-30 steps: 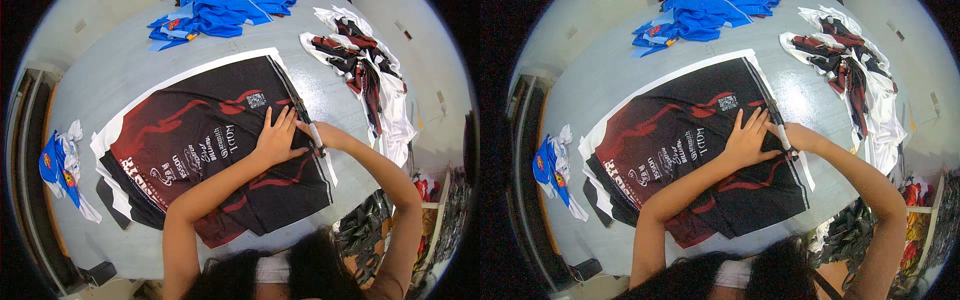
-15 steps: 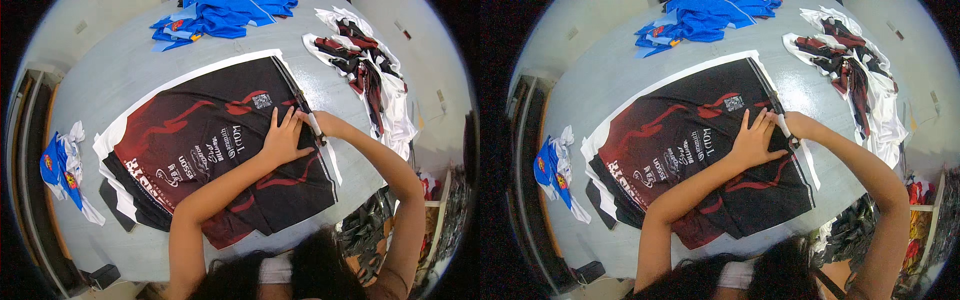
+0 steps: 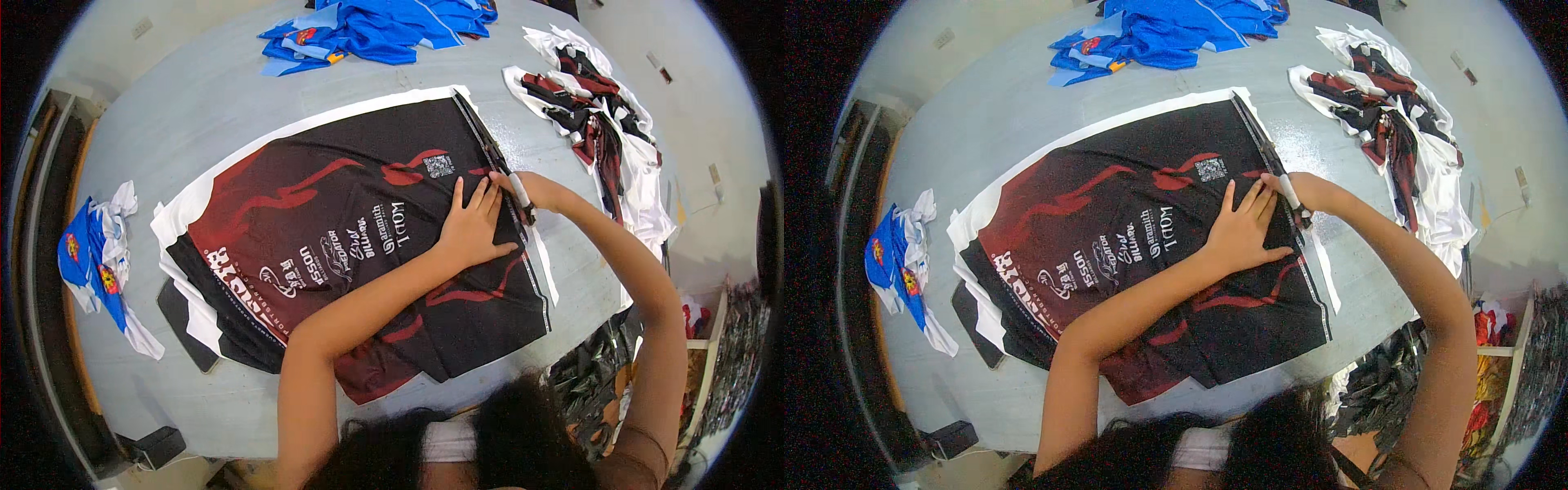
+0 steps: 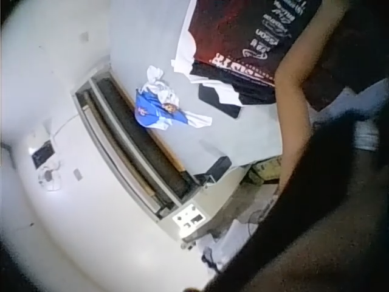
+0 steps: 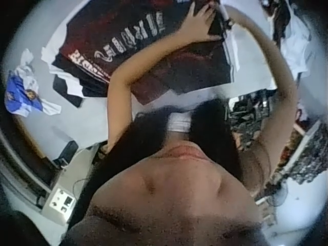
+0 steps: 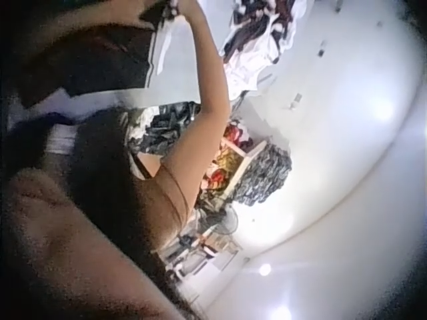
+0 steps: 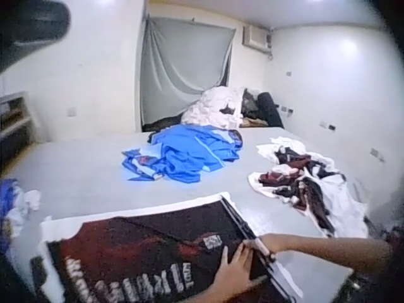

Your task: Cutting jersey fabric pieces along printed outlines using large scissors on a workshop table.

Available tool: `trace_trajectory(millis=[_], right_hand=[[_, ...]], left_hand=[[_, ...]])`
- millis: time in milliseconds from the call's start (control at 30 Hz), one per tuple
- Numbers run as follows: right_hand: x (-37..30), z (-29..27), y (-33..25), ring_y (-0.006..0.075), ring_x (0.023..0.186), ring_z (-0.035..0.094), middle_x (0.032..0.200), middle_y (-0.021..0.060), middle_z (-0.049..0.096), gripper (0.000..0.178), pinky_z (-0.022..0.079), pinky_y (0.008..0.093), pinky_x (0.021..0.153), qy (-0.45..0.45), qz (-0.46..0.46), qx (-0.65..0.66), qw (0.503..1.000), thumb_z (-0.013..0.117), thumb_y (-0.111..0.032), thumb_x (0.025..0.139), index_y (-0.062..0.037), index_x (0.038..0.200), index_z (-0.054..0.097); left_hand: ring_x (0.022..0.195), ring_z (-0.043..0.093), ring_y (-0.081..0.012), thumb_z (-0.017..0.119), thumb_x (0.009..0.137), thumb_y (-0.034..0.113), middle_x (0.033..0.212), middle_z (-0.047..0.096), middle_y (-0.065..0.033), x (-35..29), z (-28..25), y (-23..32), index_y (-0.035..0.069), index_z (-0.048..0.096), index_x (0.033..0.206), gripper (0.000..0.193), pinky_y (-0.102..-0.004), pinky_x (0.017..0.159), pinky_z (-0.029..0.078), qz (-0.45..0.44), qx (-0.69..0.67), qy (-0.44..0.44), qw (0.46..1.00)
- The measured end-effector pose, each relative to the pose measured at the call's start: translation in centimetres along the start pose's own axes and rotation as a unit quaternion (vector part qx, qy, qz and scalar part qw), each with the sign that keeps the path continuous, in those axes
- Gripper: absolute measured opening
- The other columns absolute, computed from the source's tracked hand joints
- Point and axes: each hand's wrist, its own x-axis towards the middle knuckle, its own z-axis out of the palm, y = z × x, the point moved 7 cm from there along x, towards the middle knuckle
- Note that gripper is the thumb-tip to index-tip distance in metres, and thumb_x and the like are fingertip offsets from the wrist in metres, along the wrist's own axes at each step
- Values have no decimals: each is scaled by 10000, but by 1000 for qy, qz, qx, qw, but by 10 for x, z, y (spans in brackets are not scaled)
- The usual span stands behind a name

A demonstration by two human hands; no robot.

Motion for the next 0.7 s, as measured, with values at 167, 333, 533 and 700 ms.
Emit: trace_trajectory(millis=[167, 333, 533, 700], right_hand=[[1, 0, 6, 159, 482, 550, 530, 45, 508, 776, 473, 257, 495, -62, 59, 85, 993, 381, -779, 814, -38, 823, 611], [24, -8, -9, 156, 451, 560, 576, 38, 538, 681, 468, 274, 440, -21, 29, 123, 992, 407, -701, 857, -48, 811, 596], [14, 2, 8, 175, 458, 589, 553, 72, 559, 546, 468, 294, 415, 12, 31, 190, 981, 496, -590, 890, -50, 843, 563], [-48, 37, 49, 188, 472, 603, 566, 79, 565, 505, 496, 317, 430, 54, -3, 362, 931, 544, -541, 884, -62, 724, 561]], left_hand=[[1399, 223, -299, 492, 757, 702, 1447, 358, -175, 0, 3, 0, -66, 393, 1364, 984, -621, 1102, 31, -1, 9, 3, 1000], [1385, 266, -294, 448, 774, 730, 1430, 386, -177, 1, 3, 0, -57, 404, 1356, 980, -609, 1106, 57, -2, 34, 10, 999], [1393, 255, -296, 452, 766, 738, 1442, 375, -177, 2, 6, -1, -41, 379, 1378, 993, -622, 1098, 65, 0, 25, -10, 1000], [1396, 251, -277, 456, 738, 779, 1468, 343, -162, 4, 8, -1, -41, 357, 1388, 1051, -615, 1100, 82, -2, 57, -28, 998]])
